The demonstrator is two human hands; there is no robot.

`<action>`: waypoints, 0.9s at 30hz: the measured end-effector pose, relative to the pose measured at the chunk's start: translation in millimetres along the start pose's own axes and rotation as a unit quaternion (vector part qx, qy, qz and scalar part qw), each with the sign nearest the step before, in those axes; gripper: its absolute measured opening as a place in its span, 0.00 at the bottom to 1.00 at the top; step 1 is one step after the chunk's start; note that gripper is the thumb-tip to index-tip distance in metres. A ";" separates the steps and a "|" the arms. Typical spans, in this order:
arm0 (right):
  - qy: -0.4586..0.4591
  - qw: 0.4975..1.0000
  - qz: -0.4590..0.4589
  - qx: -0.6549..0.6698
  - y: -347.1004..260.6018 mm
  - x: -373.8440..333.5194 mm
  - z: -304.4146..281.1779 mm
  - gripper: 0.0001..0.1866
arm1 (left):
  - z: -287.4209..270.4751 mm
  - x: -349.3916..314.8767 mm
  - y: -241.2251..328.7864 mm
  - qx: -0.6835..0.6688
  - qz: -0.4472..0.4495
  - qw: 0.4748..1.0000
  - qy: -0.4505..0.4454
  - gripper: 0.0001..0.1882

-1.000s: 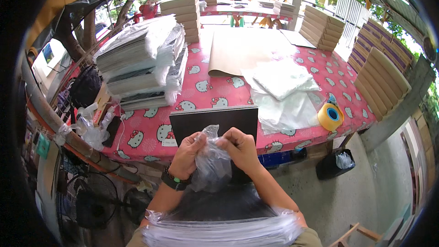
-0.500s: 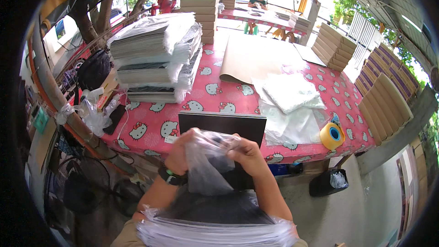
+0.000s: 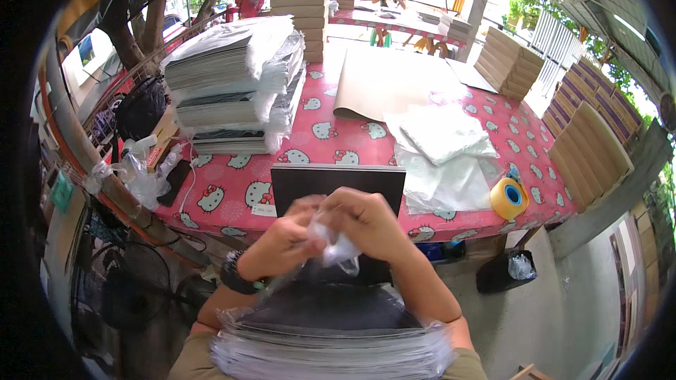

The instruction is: The person places black rectangular objects into individual clear plastic sleeves by hand, one at a time, from a stack and places the sleeved items into a larger pile.

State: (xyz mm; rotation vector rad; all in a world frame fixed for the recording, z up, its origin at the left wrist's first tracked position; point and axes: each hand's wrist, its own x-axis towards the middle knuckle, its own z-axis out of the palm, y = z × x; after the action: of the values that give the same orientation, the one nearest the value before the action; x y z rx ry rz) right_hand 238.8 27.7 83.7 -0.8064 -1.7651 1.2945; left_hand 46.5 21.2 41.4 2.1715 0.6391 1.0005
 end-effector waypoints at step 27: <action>0.276 0.947 0.009 -0.163 91.2 -30.2 -94.1 0.18 | -46.5 -29.7 -73.9 -0.111 -0.162 0.953 0.232 0.22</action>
State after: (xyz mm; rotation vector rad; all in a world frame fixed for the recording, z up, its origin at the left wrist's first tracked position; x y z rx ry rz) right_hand 339.2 70.8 5.4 -1.2353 -1.5189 0.6874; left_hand -19.3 67.6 -3.6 1.5754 1.0073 1.3354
